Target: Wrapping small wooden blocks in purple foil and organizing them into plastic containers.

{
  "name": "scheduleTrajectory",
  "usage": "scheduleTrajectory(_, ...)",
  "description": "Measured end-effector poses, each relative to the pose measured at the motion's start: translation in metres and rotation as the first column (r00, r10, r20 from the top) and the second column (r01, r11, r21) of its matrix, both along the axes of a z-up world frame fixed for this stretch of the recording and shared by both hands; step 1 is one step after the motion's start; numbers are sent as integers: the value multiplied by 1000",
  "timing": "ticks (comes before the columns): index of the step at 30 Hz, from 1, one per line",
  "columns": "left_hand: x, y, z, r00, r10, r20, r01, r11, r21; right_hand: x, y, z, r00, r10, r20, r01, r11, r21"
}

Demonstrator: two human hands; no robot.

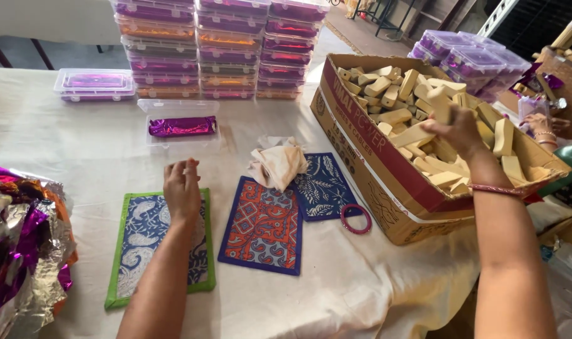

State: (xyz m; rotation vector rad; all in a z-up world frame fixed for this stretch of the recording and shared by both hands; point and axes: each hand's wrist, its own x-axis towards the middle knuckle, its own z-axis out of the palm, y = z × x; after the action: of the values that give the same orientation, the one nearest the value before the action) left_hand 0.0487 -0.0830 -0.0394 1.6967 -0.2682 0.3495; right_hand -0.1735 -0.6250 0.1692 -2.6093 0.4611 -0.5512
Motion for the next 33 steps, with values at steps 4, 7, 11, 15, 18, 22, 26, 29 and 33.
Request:
scheduleTrajectory(4, 1, -3, -2, 997, -6, 74, -1, 995, 95, -5, 39, 35, 881, 127, 455, -223, 961, 164)
scheduleTrajectory(7, -28, -6, 25, 977, -162, 135, 147, 982, 120, 0, 123, 53, 860, 157, 486, -239, 965, 111)
scheduleTrajectory(11, -31, -7, 21, 940, -292, 175, 260, 948, 183, 47, 253, 20, 861, 449, 239, -336, 855, -394)
scheduleTrajectory(15, -27, -4, 13, 604, -793, -85, 706, 581, -404, 133, 326, -81, 843, 535, 48, -515, 831, -209)
scheduleTrajectory(18, 3, -9, -24, 654, -748, -112, 612, 611, -503, 174, 370, -128, 859, 462, 220, -512, 787, 344)
scheduleTrajectory(22, 29, 12, -30, 912, -399, -90, 200, 627, -753, 226, 379, -195, 933, 296, 202, -350, 626, 697)
scheduleTrajectory(26, 27, 23, -10, 929, -347, -132, 73, 520, -851, 227, 358, -197, 926, 347, 148, -373, 902, 217)
scheduleTrajectory(29, 19, 19, -7, 907, -376, -192, 36, 523, -852, 201, 340, -165, 821, 247, 514, 56, 862, -504)
scheduleTrajectory(33, 10, 11, -4, 890, -428, -156, 134, 574, -808, 217, 288, -199, 942, 72, 328, 72, 911, -407)
